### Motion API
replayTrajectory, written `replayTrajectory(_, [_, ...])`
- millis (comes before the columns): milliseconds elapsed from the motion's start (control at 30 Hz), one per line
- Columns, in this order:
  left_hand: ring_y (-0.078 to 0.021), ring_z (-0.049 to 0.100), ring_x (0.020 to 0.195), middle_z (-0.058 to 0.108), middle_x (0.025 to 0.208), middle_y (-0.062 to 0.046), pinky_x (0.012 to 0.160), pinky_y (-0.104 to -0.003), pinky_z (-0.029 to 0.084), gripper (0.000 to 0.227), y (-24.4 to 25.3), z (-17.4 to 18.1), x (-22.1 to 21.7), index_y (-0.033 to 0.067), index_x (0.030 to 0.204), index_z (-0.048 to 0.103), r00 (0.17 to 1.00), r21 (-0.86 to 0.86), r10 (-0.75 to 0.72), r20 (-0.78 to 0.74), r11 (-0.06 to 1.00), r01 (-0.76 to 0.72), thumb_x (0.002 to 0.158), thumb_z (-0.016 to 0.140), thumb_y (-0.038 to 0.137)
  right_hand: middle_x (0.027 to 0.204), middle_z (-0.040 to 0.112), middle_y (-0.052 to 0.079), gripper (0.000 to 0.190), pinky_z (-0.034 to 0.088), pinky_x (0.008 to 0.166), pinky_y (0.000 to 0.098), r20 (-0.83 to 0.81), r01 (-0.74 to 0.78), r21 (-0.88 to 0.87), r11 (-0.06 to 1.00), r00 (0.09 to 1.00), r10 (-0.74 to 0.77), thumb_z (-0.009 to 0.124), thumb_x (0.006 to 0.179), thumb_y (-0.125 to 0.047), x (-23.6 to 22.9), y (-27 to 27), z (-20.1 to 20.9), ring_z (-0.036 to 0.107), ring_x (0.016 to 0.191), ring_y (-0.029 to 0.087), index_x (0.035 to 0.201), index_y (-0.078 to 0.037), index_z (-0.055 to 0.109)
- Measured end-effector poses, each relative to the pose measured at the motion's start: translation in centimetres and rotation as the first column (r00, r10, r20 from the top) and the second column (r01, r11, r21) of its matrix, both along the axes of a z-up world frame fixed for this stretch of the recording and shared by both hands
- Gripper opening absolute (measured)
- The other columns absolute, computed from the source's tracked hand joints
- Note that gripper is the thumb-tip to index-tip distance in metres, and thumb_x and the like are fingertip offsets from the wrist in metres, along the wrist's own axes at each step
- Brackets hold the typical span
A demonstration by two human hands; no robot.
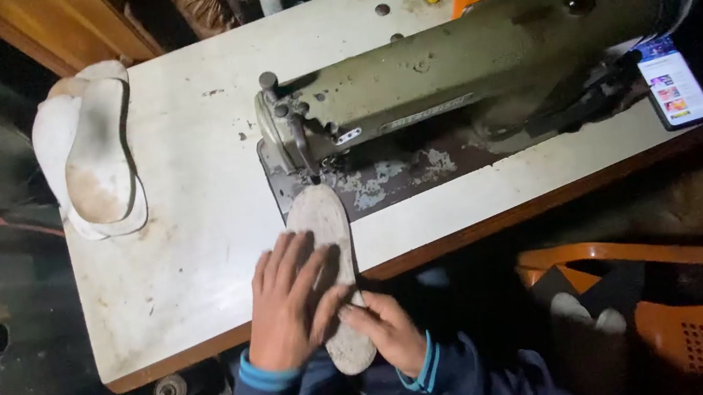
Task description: Stitching the edges of a shoe insole using an industrial sewing machine.
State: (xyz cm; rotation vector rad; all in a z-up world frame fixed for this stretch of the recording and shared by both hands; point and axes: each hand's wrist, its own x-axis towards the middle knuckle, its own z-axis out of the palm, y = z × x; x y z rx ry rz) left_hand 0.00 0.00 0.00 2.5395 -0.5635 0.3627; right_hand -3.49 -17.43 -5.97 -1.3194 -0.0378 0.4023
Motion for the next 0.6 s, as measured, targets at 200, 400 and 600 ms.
replayTrajectory(200, [-0.0409, 0.040, 0.147, 0.052, 0.153, -0.015, 0.115, -0.062, 0.029, 0.062, 0.2, -1.0, 4.1, 0.0166, 0.141, 0.059, 0.999, 0.107, -0.014, 0.030, 0.994, 0.011, 0.099, 0.048, 0.061, 0.108, 0.074, 0.003, 0.030, 0.054, 0.087, 0.0281, -0.058, -0.069, 0.018, 0.997, 0.996, 0.070, 0.064, 0.098, -0.022, 0.5, -0.9, -0.5, 0.064, 0.097, 0.010, 0.118, -0.001, 0.073])
replayTrajectory(400, [-0.0380, 0.045, 0.145, 0.055, 0.151, -0.014, 0.116, -0.059, 0.033, 0.055, 0.1, -0.8, 4.2, 0.0157, 0.140, 0.062, 0.995, 0.125, 0.030, 0.096, 0.991, -0.042, 0.098, 0.059, 0.052, 0.125, 0.071, 0.011, 0.042, 0.055, 0.100, 0.0288, -0.013, -0.199, 0.048, 0.979, 0.980, 0.200, 0.058, 0.102, -0.019, 1.4, -2.7, 1.2, 0.064, 0.114, 0.013, 0.137, 0.003, 0.060])
replayTrajectory(600, [-0.0380, 0.045, 0.145, 0.055, 0.151, -0.012, 0.116, -0.059, 0.033, 0.056, 0.0, -0.8, 4.3, 0.0145, 0.141, 0.061, 0.995, 0.129, 0.054, 0.086, 0.990, -0.065, 0.098, 0.062, 0.050, 0.089, 0.077, 0.012, 0.023, 0.068, 0.065, 0.0281, 0.260, 0.116, -0.286, 0.951, 0.965, -0.040, 0.055, 0.099, -0.012, 3.8, -9.1, 2.2, 0.075, 0.078, 0.017, 0.116, -0.004, 0.069])
